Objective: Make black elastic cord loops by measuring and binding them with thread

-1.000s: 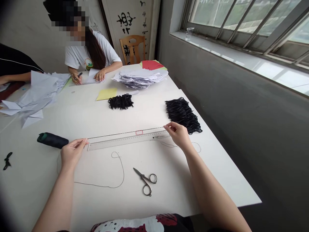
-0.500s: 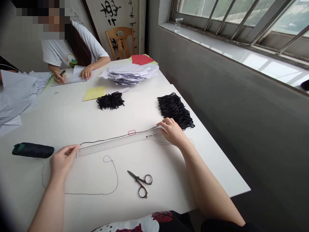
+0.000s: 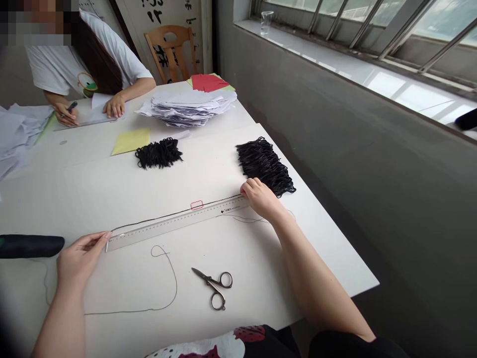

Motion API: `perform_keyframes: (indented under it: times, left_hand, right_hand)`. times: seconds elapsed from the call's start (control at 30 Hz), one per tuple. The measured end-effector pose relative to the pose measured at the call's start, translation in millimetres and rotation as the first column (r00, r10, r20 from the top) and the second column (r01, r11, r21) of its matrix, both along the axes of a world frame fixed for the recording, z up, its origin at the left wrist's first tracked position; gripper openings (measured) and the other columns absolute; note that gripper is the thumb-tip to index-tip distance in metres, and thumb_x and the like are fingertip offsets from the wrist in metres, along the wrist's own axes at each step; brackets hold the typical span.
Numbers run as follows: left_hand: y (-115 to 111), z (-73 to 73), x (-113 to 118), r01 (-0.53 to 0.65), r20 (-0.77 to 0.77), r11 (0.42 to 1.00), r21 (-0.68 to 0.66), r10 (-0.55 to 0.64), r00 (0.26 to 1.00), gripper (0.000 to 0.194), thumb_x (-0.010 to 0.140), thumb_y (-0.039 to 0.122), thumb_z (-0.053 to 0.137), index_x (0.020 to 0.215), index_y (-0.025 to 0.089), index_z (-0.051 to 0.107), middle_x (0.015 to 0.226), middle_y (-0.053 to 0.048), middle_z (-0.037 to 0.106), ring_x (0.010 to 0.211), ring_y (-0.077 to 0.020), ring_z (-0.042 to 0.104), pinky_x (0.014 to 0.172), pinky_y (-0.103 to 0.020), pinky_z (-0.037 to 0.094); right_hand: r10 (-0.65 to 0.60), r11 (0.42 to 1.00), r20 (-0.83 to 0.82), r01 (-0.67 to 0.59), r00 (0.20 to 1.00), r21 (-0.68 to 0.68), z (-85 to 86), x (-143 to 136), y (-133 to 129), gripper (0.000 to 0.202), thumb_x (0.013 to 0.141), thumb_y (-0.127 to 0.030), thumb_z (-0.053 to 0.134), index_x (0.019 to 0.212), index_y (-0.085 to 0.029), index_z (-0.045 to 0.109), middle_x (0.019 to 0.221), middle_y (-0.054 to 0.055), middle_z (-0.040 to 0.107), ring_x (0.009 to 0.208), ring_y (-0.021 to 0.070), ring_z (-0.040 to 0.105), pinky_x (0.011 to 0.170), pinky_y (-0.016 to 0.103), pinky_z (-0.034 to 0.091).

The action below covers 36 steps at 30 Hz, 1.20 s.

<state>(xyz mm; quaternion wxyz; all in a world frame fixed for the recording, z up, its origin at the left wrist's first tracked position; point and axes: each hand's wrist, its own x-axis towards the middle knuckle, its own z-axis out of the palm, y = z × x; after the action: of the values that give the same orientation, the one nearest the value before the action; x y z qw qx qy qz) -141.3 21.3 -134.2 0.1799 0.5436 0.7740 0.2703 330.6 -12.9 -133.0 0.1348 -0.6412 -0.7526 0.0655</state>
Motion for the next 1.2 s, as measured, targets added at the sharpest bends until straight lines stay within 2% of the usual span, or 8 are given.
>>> perform_keyframes:
  times: [0.2, 0.3, 0.4, 0.57, 0.9, 1.03, 1.2]
  left_hand:
    - [-0.9, 8.9, 0.4, 0.059, 0.006, 0.998, -0.026, -0.059, 0.998, 0.024, 0.061, 0.052, 0.072, 0.073, 0.031, 0.075, 0.08, 0.006, 0.073, 0.072, -0.0213, 0.063, 0.068, -0.031, 0.052]
    - [-0.7, 12.9, -0.7, 0.111, 0.009, 0.993, -0.031, -0.111, 0.994, 0.024, 0.059, 0.053, 0.071, 0.071, 0.032, 0.075, 0.084, 0.006, 0.075, 0.072, -0.0214, 0.063, 0.066, -0.03, 0.053]
    - [-0.5, 12.5, -1.8, 0.127, 0.014, 0.992, -0.009, -0.127, 0.992, 0.024, 0.059, 0.055, 0.071, 0.07, 0.033, 0.075, 0.084, 0.006, 0.075, 0.07, -0.0211, 0.063, 0.064, -0.03, 0.053]
    - [-0.5, 12.3, -0.4, 0.127, 0.012, 0.992, 0.008, -0.128, 0.992, 0.022, 0.059, 0.052, 0.071, 0.069, 0.032, 0.075, 0.081, 0.005, 0.074, 0.068, -0.0213, 0.063, 0.063, -0.031, 0.054]
    - [-0.7, 14.6, 0.9, 0.139, 0.043, 0.99, -0.022, -0.138, 0.99, 0.025, 0.061, 0.052, 0.072, 0.072, 0.03, 0.075, 0.081, 0.004, 0.074, 0.07, -0.0202, 0.062, 0.066, -0.03, 0.052]
    - [-1.0, 13.9, -1.7, 0.069, 0.037, 0.995, -0.066, -0.067, 0.997, 0.032, 0.064, 0.051, 0.069, 0.079, 0.024, 0.076, 0.082, -0.003, 0.074, 0.075, -0.0231, 0.064, 0.072, -0.032, 0.051]
    - [-1.9, 7.2, -7.6, 0.017, 0.079, 0.997, -0.077, -0.011, 0.997, 0.035, 0.064, 0.05, 0.07, 0.083, 0.022, 0.075, 0.082, -0.003, 0.073, 0.082, -0.0236, 0.065, 0.078, -0.033, 0.05]
  right_hand:
    - [0.016, 0.999, -0.007, -0.016, 1.0, -0.031, 9.2, 3.1, -10.4, 0.028, 0.097, -0.019, 0.036, 0.098, -0.017, 0.064, 0.097, 0.013, 0.062, 0.093, 0.0262, 0.055, 0.079, 0.039, 0.048]
    - [0.018, 0.997, -0.048, -0.021, 0.999, -0.069, 13.6, 5.6, -16.5, 0.024, 0.097, -0.026, 0.042, 0.109, -0.018, 0.061, 0.105, 0.013, 0.062, 0.1, 0.0267, 0.057, 0.082, 0.04, 0.05]
    - [-0.011, 0.995, -0.095, 0.001, 0.995, -0.102, 14.1, 8.9, -19.8, 0.03, 0.094, -0.036, 0.052, 0.118, -0.019, 0.057, 0.111, 0.012, 0.06, 0.101, 0.0262, 0.058, 0.083, 0.041, 0.051]
    - [-0.019, 0.991, -0.138, 0.0, 0.99, -0.137, 10.5, 12.5, -19.9, 0.032, 0.09, -0.04, 0.058, 0.114, -0.02, 0.059, 0.115, 0.012, 0.058, 0.105, 0.0261, 0.058, 0.086, 0.04, 0.051]
    - [-0.058, 0.976, -0.209, 0.012, 0.976, -0.217, 13.6, 11.8, -18.8, 0.03, 0.086, -0.04, 0.062, 0.109, -0.02, 0.061, 0.113, 0.01, 0.056, 0.096, 0.0227, 0.06, 0.084, 0.036, 0.05]
    - [-0.052, 0.978, -0.234, 0.002, 0.971, -0.21, 7.9, 15.2, -17.3, 0.031, 0.086, -0.042, 0.063, 0.107, -0.02, 0.061, 0.113, 0.01, 0.056, 0.095, 0.0217, 0.059, 0.084, 0.034, 0.049]
    - [-0.037, 0.979, -0.256, -0.016, 0.966, -0.203, 0.4, 21.2, -14.7, 0.034, 0.085, -0.048, 0.063, 0.105, -0.021, 0.061, 0.11, 0.01, 0.057, 0.092, 0.0218, 0.058, 0.081, 0.034, 0.049]
